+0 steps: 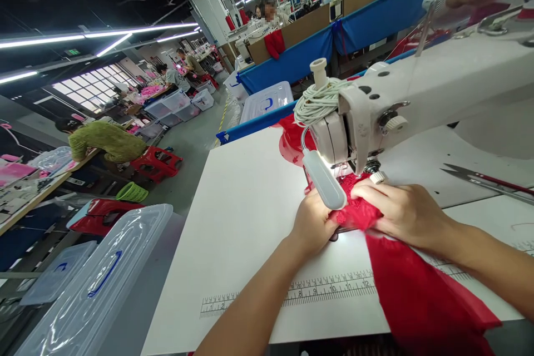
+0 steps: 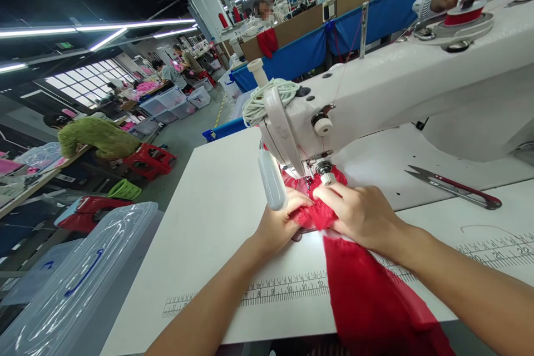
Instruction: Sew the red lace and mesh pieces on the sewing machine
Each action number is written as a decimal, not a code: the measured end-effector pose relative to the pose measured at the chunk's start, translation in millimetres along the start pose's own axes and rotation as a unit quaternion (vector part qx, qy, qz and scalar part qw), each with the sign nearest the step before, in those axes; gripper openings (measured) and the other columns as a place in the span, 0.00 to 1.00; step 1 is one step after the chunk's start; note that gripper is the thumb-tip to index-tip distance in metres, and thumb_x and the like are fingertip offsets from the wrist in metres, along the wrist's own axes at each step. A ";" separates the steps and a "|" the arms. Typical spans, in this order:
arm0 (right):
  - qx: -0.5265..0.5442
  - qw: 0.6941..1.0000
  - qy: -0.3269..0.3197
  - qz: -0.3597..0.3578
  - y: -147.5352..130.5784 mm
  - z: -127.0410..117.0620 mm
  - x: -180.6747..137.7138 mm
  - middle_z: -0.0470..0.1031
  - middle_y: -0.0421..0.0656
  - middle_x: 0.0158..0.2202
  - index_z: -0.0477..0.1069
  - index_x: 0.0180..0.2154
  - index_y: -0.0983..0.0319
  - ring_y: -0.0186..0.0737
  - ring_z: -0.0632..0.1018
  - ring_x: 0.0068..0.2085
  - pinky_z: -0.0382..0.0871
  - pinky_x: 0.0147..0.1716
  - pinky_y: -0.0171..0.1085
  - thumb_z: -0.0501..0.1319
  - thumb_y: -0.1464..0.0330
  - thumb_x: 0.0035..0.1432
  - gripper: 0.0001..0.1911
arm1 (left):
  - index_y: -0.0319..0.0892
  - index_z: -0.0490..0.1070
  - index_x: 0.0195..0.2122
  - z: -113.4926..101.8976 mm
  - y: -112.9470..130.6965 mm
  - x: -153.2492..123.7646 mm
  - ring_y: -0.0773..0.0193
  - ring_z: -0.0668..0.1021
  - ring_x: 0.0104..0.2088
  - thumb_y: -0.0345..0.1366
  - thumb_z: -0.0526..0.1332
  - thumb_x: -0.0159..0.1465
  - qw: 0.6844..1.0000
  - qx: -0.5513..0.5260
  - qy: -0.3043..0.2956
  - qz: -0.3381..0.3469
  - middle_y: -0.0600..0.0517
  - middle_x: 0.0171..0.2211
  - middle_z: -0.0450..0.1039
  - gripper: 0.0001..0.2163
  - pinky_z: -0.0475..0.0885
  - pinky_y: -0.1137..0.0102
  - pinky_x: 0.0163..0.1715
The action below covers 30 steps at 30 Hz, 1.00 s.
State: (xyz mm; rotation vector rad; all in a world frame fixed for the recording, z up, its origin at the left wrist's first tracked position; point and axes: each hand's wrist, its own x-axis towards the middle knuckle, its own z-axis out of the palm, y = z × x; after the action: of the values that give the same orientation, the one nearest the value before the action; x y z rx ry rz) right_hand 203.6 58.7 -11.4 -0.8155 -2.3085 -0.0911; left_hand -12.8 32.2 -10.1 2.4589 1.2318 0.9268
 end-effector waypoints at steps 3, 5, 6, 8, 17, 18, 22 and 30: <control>-0.064 0.998 -0.007 -0.005 5.9 -0.3 -6.3 0.76 0.39 0.31 0.69 0.36 0.58 0.37 0.66 0.21 0.46 0.20 0.38 0.51 0.82 0.43 0.20 | 0.41 0.76 0.36 0.4 -4.4 -3.8 0.58 0.78 0.40 0.27 0.59 0.68 0.999 0.024 -0.005 0.038 0.47 0.36 0.78 0.07 0.76 0.63 0.41; -0.066 0.998 0.000 0.009 8.3 1.8 -10.0 0.76 0.39 0.33 0.66 0.33 0.58 0.37 0.64 0.22 0.44 0.21 0.39 0.49 0.83 0.41 0.20 | 0.41 0.77 0.39 2.4 -6.5 -5.8 0.59 0.77 0.37 0.28 0.59 0.68 0.997 0.051 -0.012 0.061 0.48 0.36 0.78 0.06 0.76 0.64 0.39; -0.061 0.998 0.000 0.012 8.9 3.1 -11.0 0.75 0.39 0.32 0.64 0.32 0.58 0.37 0.63 0.22 0.44 0.22 0.39 0.49 0.84 0.42 0.19 | 0.41 0.77 0.41 3.6 -7.2 -6.5 0.59 0.77 0.36 0.28 0.59 0.68 0.995 0.068 -0.014 0.070 0.48 0.35 0.78 0.07 0.76 0.64 0.38; -0.047 0.999 0.004 0.007 9.2 4.9 -11.0 0.70 0.38 0.28 0.60 0.29 0.57 0.37 0.61 0.23 0.43 0.23 0.40 0.48 0.85 0.42 0.17 | 0.41 0.78 0.42 5.3 -8.0 -7.0 0.61 0.76 0.32 0.29 0.59 0.69 0.990 0.109 -0.021 0.082 0.49 0.32 0.76 0.08 0.74 0.66 0.35; -0.030 0.999 0.010 -0.027 10.1 -4.4 -1.8 0.63 0.37 0.25 0.57 0.27 0.57 0.38 0.61 0.25 0.46 0.24 0.39 0.50 0.85 0.39 0.17 | 0.37 0.78 0.47 -9.7 14.5 -9.1 0.60 0.76 0.32 0.39 0.51 0.77 0.961 0.244 -0.059 0.112 0.45 0.35 0.76 0.17 0.70 0.70 0.24; -0.030 0.999 0.008 -0.026 10.6 -6.0 -1.8 0.63 0.37 0.25 0.57 0.27 0.57 0.38 0.62 0.26 0.47 0.24 0.39 0.51 0.85 0.40 0.17 | 0.36 0.77 0.49 -11.9 18.3 -10.2 0.59 0.77 0.34 0.43 0.50 0.77 0.959 0.251 -0.067 0.117 0.42 0.38 0.77 0.20 0.72 0.69 0.25; -0.024 0.999 -0.008 -0.029 11.8 -10.2 -1.4 0.65 0.39 0.26 0.60 0.27 0.58 0.39 0.64 0.26 0.49 0.24 0.38 0.52 0.84 0.40 0.16 | 0.33 0.75 0.54 -16.0 26.3 -13.6 0.54 0.80 0.38 0.53 0.45 0.76 0.956 0.256 -0.075 0.121 0.36 0.46 0.79 0.29 0.77 0.66 0.28; -0.049 0.999 -0.002 0.012 14.8 -6.6 -7.2 0.71 0.42 0.34 0.67 0.33 0.60 0.38 0.68 0.27 0.57 0.24 0.38 0.47 0.87 0.46 0.21 | 0.36 0.76 0.56 -17.4 24.4 -14.9 0.51 0.79 0.42 0.54 0.46 0.76 0.960 0.252 -0.075 0.101 0.36 0.52 0.78 0.29 0.79 0.63 0.31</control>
State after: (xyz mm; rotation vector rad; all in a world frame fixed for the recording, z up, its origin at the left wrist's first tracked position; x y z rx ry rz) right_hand 220.2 65.0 -13.0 -0.8941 -2.3120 -0.1935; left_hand -15.0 4.3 8.3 3.0295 1.3093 0.4919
